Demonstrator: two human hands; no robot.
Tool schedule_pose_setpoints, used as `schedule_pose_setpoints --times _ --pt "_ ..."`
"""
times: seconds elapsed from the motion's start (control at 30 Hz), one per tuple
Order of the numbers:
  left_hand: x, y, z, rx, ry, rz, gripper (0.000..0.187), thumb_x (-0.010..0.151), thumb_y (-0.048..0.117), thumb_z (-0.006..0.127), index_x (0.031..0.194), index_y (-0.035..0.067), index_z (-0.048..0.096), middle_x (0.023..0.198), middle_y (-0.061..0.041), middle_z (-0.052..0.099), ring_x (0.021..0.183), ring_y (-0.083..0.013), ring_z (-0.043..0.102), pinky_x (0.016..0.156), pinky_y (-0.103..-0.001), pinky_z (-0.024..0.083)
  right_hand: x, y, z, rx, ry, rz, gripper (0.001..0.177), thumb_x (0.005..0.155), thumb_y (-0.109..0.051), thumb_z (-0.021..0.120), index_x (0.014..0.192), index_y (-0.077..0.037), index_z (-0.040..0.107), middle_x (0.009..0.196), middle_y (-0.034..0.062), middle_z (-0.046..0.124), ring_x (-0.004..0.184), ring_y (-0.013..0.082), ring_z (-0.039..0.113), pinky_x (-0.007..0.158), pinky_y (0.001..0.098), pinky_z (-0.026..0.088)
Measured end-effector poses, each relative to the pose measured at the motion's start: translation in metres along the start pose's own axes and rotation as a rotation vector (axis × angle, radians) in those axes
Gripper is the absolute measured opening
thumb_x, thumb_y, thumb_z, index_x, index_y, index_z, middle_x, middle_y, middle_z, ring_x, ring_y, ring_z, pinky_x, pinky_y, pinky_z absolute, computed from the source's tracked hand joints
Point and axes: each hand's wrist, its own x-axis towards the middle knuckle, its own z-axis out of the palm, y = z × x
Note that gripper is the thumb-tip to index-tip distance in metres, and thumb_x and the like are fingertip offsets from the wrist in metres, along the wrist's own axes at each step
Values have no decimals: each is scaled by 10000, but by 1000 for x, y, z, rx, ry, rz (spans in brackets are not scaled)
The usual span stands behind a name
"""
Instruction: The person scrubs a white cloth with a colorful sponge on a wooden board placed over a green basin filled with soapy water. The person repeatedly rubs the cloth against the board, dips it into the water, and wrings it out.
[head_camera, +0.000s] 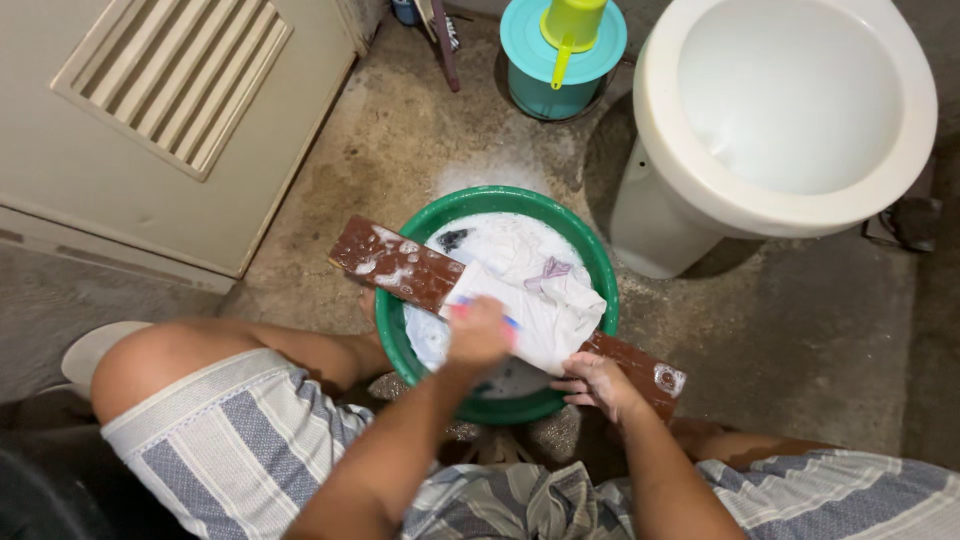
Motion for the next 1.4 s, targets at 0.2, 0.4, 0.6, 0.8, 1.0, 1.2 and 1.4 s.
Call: schedule_pose_setpoints --times 0.2,0.4,0.6,0.8,1.0,1.2,1.4 --pt "5 -80 -8 -21 -177 -406 404 764 384 654 1023 75 631 1103 -159 600 1098 -345 543 867 -710 340 -12 -12 12 11 7 9 192 948 -239 617 1093 -120 660 1162 60 728 1087 271 742 876 435 562" --pt "-9 53 1 -224 137 104 247 667 307 709 786 91 703 975 -142 609 982 -353 574 725 -610 419 -2 -1 3 8 -14 -4 190 980 -262 613 1077 -103 653 1163 99 723 1066 291 718 887 458 578" --pt "-14 20 4 101 -272 146 191 918 286 661 983 107 645 1104 -115 593 1059 -334 551 793 -571 403 -7 -6 6 26 4 9 177 977 -246 601 1073 -104 644 1190 97 715 1098 296 741 870 453 589" --pt "4 -80 1 23 -147 -361 407 768 397 643 1034 91 613 1116 -129 590 1105 -344 531 832 -666 371 -20 -17 16 9 -3 3 185 981 -243 596 1088 -100 647 1228 87 716 1102 282 746 869 442 591" --pt "3 26 23 70 -147 -106 344 823 355 635 1043 91 625 1078 -120 601 1024 -306 569 777 -587 422 -16 -10 11 -26 -14 -35 211 990 -278 587 1072 -96 653 1206 111 730 1106 282 744 866 441 598" --pt "2 38 -3 -49 -216 83 271 835 335 646 1002 122 643 1066 -90 610 1027 -295 587 748 -534 428 -15 -10 11 7 -3 -19 175 983 -265 596 1060 -113 636 1164 94 715 1097 300 737 870 462 600" --pt "11 -77 5 -4 -81 -289 344 784 375 647 1019 125 664 1136 -117 607 1129 -325 543 859 -662 367 -23 -19 18 -1 23 18 173 967 -241 618 1055 -94 639 1173 89 735 1095 287 751 836 437 615"
